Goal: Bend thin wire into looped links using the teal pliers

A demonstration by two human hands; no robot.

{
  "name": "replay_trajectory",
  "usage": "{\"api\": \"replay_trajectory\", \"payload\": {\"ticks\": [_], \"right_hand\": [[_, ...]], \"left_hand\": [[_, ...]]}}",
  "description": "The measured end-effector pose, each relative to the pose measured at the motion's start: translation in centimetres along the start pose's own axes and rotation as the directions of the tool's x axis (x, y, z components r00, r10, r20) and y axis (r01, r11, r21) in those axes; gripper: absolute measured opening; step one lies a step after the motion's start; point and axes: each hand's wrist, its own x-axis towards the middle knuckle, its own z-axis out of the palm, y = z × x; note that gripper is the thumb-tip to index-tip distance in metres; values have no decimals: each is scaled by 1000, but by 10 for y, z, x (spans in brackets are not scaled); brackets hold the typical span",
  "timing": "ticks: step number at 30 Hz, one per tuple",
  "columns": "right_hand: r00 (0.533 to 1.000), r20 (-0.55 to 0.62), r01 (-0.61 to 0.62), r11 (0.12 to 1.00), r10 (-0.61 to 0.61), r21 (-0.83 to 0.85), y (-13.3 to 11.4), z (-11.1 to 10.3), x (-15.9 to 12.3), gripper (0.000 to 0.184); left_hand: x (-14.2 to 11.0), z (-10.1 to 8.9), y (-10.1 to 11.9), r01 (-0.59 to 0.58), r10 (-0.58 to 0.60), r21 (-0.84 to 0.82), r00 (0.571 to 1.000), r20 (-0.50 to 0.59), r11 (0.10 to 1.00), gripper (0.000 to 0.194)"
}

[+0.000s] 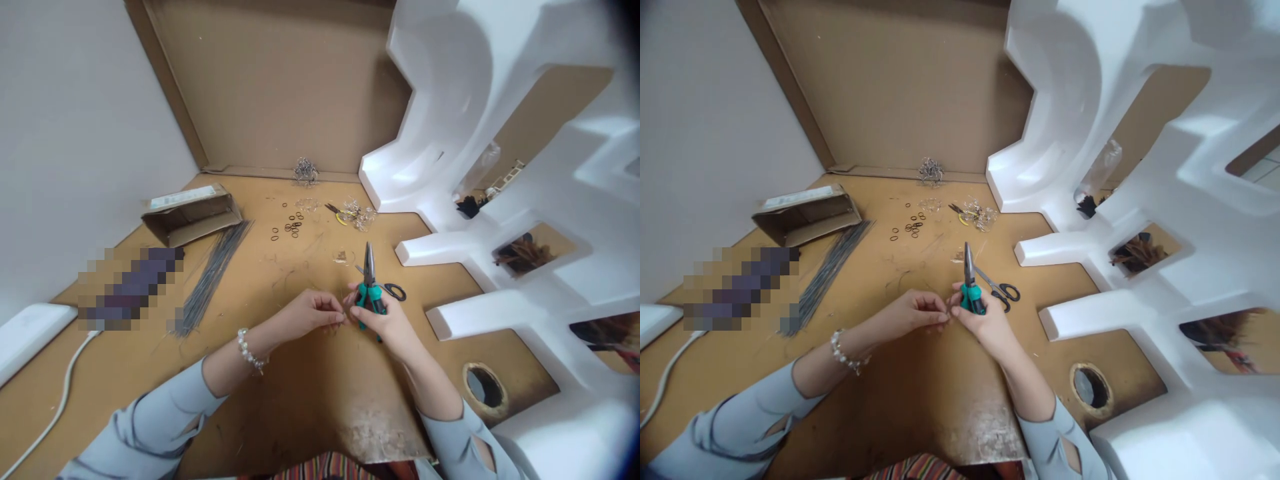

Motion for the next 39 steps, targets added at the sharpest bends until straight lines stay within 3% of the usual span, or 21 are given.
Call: {"api": "replay_trajectory", "payload": {"ticks": [4,7,10,14,20,25,30,35,39], "right_hand": [[990,-10,134,943,-143,-306,2,4,-2,26],[969,13,222,852,-246,-474,3,4,-4,25],[937,60,312,752,-343,-580,4,2,-6,28],[904,143,401,687,-402,-605,5,-1,-7,33],[899,230,434,680,-373,-591,5,-1,-8,33],[893,212,443,697,-397,-564,4,1,-8,29],[899,199,428,681,-391,-595,7,0,-7,28],[882,205,459,672,-425,-582,8,-1,-7,30],[902,188,420,691,-388,-588,9,0,-4,26]], "left_hand": [[2,4,-5,-34,38,68,998,-48,997,20],[2,8,-5,-99,116,157,988,-101,983,17],[2,12,-8,-138,154,136,981,-115,981,14],[3,13,-13,-190,194,64,978,-71,980,14],[2,8,-12,-238,258,404,966,5,883,18],[-2,9,-8,-281,342,575,940,2,769,19],[-3,12,-12,-243,365,726,931,-12,643,13],[-1,10,-16,-259,390,759,921,6,598,15],[1,10,-18,-223,375,770,927,-23,598,14]]}}
